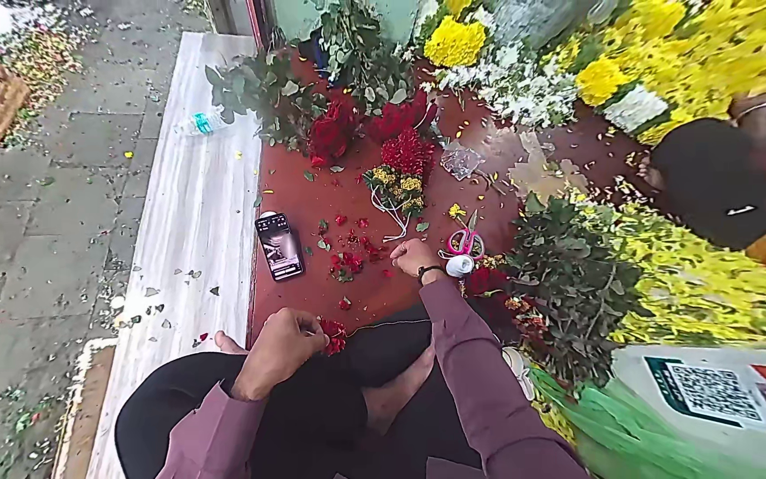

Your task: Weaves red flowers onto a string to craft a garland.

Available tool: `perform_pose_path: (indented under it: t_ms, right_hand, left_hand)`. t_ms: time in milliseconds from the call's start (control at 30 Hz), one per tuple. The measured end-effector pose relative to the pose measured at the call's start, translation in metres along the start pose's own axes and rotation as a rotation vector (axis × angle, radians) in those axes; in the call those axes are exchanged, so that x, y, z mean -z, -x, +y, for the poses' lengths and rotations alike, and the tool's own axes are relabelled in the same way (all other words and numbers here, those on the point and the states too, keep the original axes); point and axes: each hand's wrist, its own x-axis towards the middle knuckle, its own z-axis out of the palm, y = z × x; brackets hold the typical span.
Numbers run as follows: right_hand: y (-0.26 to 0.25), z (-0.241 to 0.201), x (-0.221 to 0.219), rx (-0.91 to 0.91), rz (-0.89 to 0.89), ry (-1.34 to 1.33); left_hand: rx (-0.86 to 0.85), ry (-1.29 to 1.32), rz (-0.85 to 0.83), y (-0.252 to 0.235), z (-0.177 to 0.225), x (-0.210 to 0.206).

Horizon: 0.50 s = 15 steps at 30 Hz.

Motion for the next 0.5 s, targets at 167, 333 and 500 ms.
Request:
perform_pose_path:
  t_ms: [167,333,500]
  right_hand:
    - [-0.021,-0.035,-0.019,0.189,0.000,0.125]
    - [-0.036,-0.031,-0.012,0.140,0.002,-0.055]
    - [-0.020,-0.022,0.026,0.101,-0.064,-0.287]
  left_hand:
    - [0.021,0.002,0.001,0.000,0.000,0.001]
    - [0.029,0.011,0.002,0.000,-0.003,0.003]
    - [-0.009,-0.011,-0.018,0.004,0.005,0.000]
